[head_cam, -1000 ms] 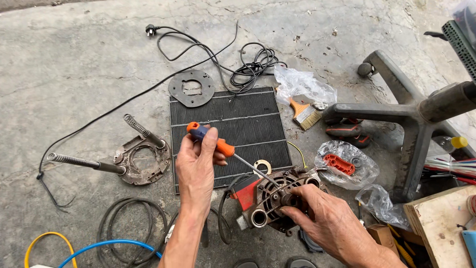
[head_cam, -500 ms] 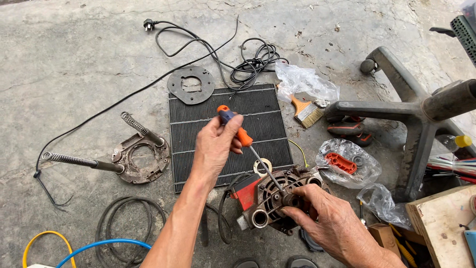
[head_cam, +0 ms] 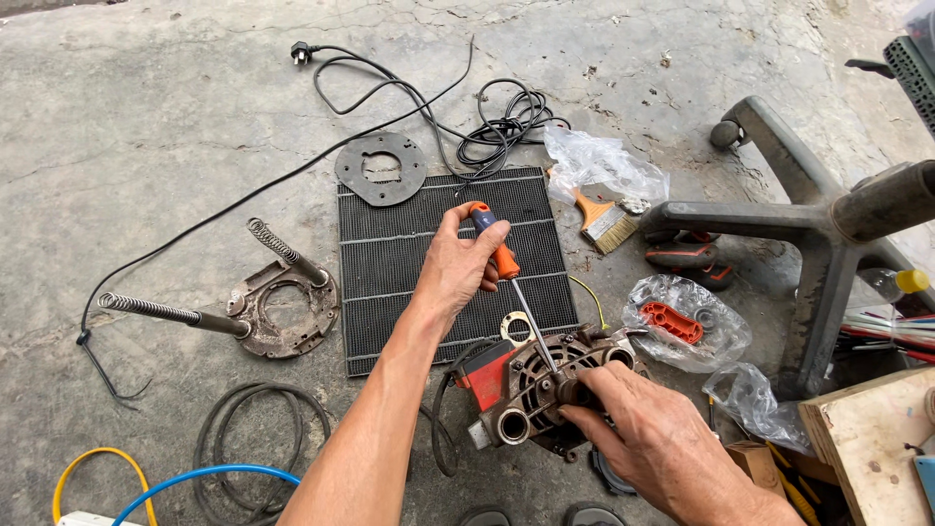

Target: The person disassembles and reassembles a mechanical water pump component on a concrete floor using a power drill and a screwdriver to manipulate internal parts.

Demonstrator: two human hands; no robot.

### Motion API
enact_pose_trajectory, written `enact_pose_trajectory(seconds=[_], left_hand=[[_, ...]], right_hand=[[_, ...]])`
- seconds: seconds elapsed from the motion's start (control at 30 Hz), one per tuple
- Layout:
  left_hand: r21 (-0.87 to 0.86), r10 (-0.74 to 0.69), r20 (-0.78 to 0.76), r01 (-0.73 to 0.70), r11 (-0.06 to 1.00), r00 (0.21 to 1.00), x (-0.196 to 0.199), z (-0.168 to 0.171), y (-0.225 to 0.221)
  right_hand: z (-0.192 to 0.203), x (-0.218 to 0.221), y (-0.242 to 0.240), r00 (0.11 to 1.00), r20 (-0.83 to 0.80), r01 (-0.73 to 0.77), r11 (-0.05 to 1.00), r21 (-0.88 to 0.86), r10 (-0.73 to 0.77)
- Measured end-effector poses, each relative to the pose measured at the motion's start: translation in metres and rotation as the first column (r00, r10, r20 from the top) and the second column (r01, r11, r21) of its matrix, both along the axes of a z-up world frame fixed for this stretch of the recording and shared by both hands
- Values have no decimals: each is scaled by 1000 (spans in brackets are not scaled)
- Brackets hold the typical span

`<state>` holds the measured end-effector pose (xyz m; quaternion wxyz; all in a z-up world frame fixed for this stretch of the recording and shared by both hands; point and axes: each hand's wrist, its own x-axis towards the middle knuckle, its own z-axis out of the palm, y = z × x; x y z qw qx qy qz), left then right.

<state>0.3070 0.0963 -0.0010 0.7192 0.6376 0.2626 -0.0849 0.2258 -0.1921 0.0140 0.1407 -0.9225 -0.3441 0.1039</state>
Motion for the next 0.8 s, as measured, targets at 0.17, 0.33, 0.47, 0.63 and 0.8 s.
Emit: enact_pose_trajectory(seconds=[0.17,0.33,0.47,0.63,0.8], left_hand=[[-27,-39,79,41,999,996,-4,-3,5],[-79,53,95,-46,996,994,-15,-12,7],[-118,167,48,-160,980,985,-24,-26,8],[-138,162,7,-160,977,987,-27,-35,9],[-262,64,139,-26,965,988,-16,-37,14]], right_hand=[[17,1,3,989,-89,-110,988,109,120],[6,-3,0,997,-31,-71,994,81,73],[-2,-4,2,996,-44,83,996,33,-81],[-4,-5,4,993,-24,119,993,13,-119],[7,-5,9,999,-23,31,991,131,-28]])
